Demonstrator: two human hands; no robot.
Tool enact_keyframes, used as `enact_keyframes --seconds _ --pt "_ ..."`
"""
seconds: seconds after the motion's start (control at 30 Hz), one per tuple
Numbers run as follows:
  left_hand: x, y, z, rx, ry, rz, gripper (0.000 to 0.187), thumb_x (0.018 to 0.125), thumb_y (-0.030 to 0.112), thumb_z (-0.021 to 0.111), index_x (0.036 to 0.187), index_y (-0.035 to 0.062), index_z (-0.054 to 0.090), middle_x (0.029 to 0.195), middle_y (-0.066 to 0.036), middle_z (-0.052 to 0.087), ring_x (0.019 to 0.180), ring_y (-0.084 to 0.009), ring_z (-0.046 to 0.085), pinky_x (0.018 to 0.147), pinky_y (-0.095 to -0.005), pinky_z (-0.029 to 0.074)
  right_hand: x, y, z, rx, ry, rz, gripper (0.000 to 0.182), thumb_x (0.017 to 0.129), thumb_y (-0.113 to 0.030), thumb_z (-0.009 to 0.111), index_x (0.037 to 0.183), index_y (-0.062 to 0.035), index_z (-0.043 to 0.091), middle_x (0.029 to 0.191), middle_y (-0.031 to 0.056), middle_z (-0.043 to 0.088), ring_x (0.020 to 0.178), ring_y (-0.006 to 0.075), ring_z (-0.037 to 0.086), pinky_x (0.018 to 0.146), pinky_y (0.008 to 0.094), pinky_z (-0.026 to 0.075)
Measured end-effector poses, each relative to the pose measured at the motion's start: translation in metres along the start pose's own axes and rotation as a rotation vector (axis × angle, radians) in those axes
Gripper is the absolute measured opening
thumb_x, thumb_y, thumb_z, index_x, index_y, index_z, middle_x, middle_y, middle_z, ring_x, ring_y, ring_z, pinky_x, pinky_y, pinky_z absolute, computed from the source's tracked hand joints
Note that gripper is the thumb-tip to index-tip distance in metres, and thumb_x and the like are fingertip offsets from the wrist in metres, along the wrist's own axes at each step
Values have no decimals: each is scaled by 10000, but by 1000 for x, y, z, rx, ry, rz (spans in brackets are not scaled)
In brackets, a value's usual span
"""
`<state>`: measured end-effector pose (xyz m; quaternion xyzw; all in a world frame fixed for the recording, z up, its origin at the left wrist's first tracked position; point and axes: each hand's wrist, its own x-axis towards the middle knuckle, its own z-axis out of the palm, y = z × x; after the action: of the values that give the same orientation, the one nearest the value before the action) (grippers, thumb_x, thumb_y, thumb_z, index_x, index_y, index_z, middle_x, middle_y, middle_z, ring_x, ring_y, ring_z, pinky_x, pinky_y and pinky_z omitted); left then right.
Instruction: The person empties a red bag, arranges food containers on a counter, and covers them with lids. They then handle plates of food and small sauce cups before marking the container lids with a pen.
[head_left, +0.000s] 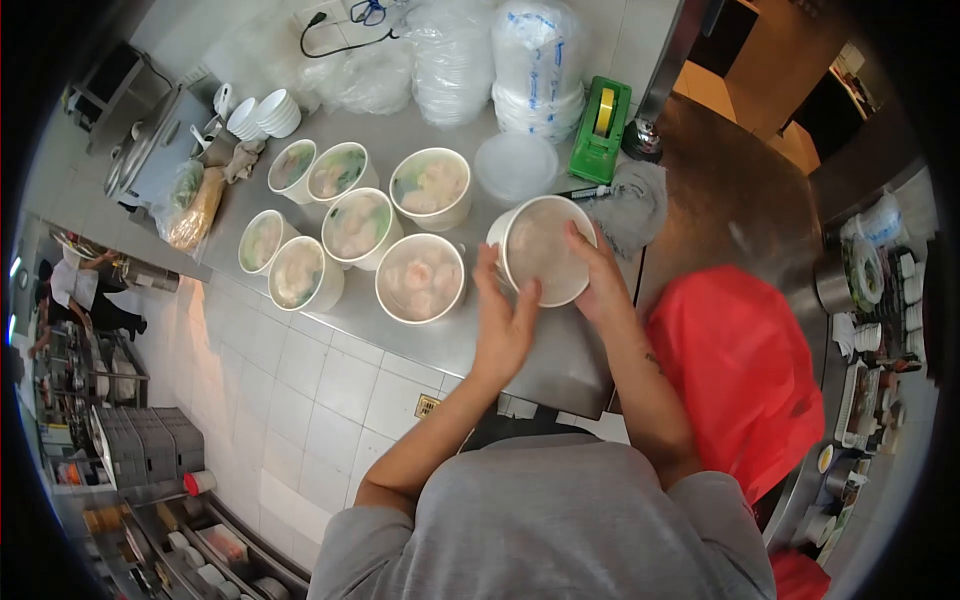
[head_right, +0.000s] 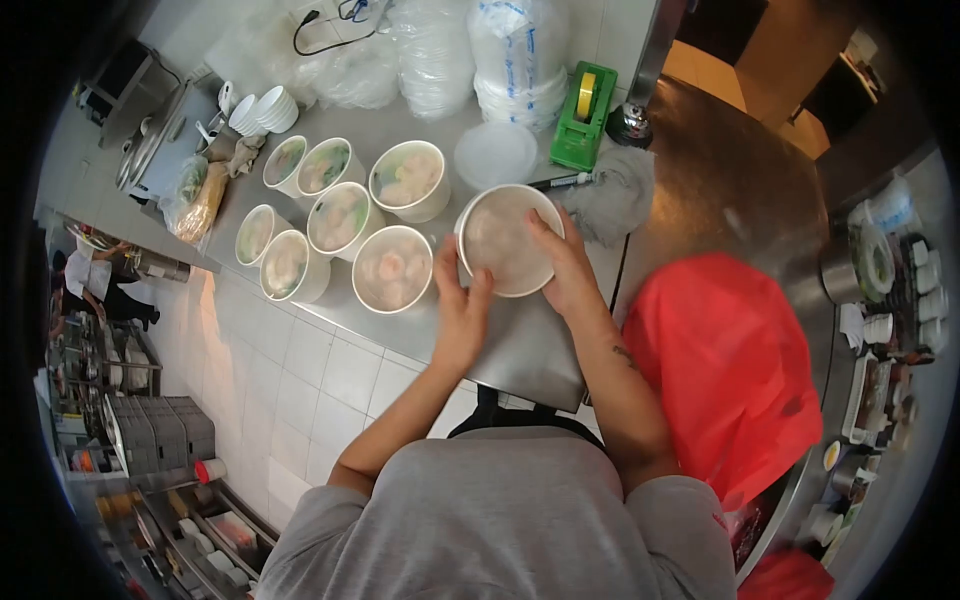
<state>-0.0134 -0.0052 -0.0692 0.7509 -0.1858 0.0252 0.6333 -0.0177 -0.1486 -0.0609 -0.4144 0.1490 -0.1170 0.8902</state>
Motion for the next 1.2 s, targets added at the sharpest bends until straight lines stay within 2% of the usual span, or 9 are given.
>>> enact_keyframes --seconds 0.1,0.3,0.43,0.53,0.63,0.73,0.87,1.03,1.2 --pt "32 31 -15 -323 -145 -424 503 877 352 578 1139 -29 381 1062 -233 516 988 -279 533 876 -346 416 -4 -1 -12 -18 50 73 484 854 -295 621 1228 -50 434 1104 75 549 1012 177 544 853 286 439" --pt "80 14 -26 183 -634 -428 689 796 594 552 1116 1 411 872 -222 593 847 -284 594 788 -351 439 -17 26 -58 -125 154 105 615 834 -417 609 1235 -42 331 1145 97 527 1047 206 526 881 316 421" --pt "145 17 1 398 -828 -208 666 826 598 499 1028 -34 559 939 -274 616 928 -362 601 823 -392 440 -32 -8 -46 -892 159 184 693 823 -465 601 1291 1 389 1230 158 513 1133 249 492 962 314 363" --pt "210 -2 69 284 -587 -93 624 819 562 523 914 -44 636 938 -241 631 913 -391 597 844 -411 439 -26 -3 -49 -1863 441 -245 660 841 -454 587 1267 18 413 1203 168 548 1075 269 535 946 338 381" --pt "252 -40 153 500 -428 -50 492 796 443 575 877 -35 660 940 -246 623 972 -389 562 876 -429 421 19 -22 -55 -1251 472 -382 641 870 -494 531 1207 49 474 1005 197 606 993 297 571 865 357 430" --pt "245 -51 185 502 -228 -24 355 757 311 615 816 -35 669 871 -242 609 971 -389 536 865 -453 408 74 -50 -40 -389 319 -92 612 883 -474 524 1185 57 493 1094 198 585 1037 267 557 865 360 435" --pt "178 -28 106 241 -334 129 212 728 178 631 721 -33 612 778 -205 569 839 -371 503 736 -449 390 138 -59 -47 171 316 168 526 892 -385 533 1152 72 503 1169 221 556 1063 253 545 870 377 435" --pt "17 17 -35 -2 -386 88 89 811 48 614 797 -9 548 936 -151 500 880 -297 484 757 -350 407 159 -40 -48 55 429 58 357 839 -224 583 1076 40 539 1033 182 616 875 262 597 789 422 467" --pt "-6 21 -46 -5 -365 -58 71 846 53 584 817 -2 550 951 -83 501 829 -167 507 687 -272 429 175 -28 -56 89 530 44 238 817 -93 565 1021 29 556 984 166 634 826 243 597 719 395 483"
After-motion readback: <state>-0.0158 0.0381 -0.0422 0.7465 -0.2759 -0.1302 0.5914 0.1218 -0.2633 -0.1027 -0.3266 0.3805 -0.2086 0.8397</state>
